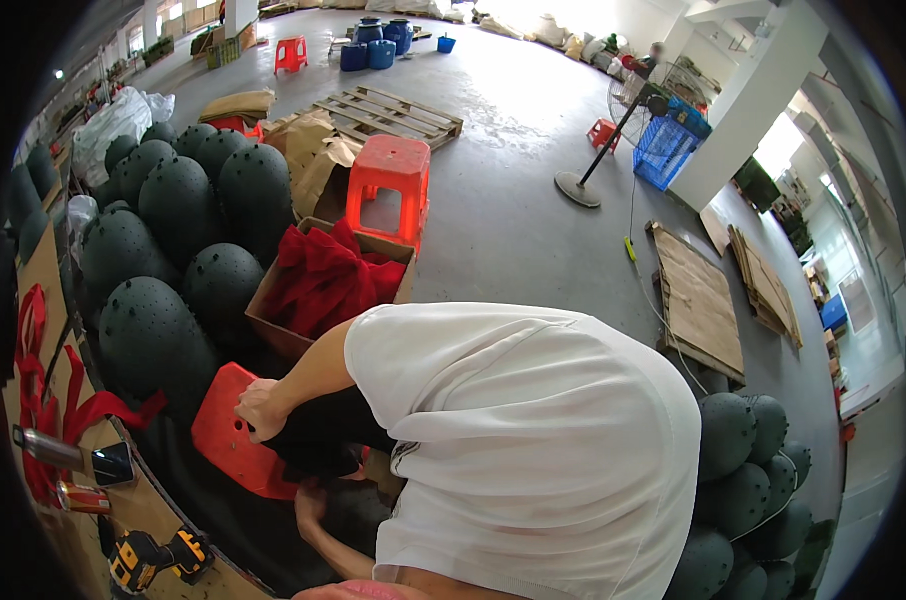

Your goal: Drilling multiple small holes into green plastic hemispherical domes using a cordless power drill.

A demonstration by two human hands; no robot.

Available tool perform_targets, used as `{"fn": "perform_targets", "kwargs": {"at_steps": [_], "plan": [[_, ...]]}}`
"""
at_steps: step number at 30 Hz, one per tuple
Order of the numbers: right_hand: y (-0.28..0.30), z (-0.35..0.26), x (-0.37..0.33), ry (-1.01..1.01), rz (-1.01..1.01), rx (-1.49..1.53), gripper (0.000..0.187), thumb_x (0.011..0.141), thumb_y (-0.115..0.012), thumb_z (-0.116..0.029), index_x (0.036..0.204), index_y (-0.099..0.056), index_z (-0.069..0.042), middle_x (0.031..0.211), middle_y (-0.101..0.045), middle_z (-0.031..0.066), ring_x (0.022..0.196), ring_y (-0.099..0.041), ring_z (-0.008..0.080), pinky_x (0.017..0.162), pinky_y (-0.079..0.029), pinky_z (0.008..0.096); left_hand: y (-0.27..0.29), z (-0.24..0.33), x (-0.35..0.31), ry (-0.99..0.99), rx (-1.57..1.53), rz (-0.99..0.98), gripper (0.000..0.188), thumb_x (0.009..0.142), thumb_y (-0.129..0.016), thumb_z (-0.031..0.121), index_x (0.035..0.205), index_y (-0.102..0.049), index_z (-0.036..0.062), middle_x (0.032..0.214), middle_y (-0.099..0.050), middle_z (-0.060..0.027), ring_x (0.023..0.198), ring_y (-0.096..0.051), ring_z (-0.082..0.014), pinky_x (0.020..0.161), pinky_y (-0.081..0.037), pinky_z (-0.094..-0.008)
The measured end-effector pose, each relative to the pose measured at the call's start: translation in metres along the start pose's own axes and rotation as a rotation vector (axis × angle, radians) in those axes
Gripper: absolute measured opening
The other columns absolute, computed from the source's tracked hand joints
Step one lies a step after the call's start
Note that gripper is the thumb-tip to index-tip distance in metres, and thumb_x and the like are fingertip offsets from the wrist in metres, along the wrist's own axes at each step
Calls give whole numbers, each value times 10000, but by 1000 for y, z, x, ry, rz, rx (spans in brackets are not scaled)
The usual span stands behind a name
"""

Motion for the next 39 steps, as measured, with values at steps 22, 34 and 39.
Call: {"fn": "perform_targets", "kwargs": {"at_steps": [22, 34, 39], "plan": [[-2, -3, 4, 33, 41, -20, 488, 796, -633, -424, 1038, -698, -5, 1003, -713, 204, 994, -690, 352, 892, -539, 437, 14, 7, -11, 120, -134, 43, 439, 913, -654, 250, 1269, -596, 0, 1251, -639, -256, 1239, -575, -402, 989, -466, -448], [-6, -4, 7, 32, 22, -51, 501, 801, -626, -432, 1059, -699, -9, 1019, -714, 208, 991, -692, 364, 892, -546, 438, 15, 9, -16, 128, -109, 32, 441, 926, -632, 232, 1301, -572, 7, 1267, -630, -254, 1257, -560, -401, 995, -455, -452], [-3, -13, 8, 11, -10, -54, 499, 795, -627, -426, 1072, -706, -20, 1026, -718, 198, 1005, -692, 352, 915, -538, 429, 6, -10, -14, 97, -103, 24, 429, 959, -611, 229, 1315, -568, -6, 1331, -600, -248, 1305, -526, -383, 1044, -440, -428]]}}
Point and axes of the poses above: each hand's wrist, its own x-axis towards the middle knuckle, its own y-axis out of the back of the hand, z = x × y, the point moved 1 cm from there along x, towards the middle knuckle
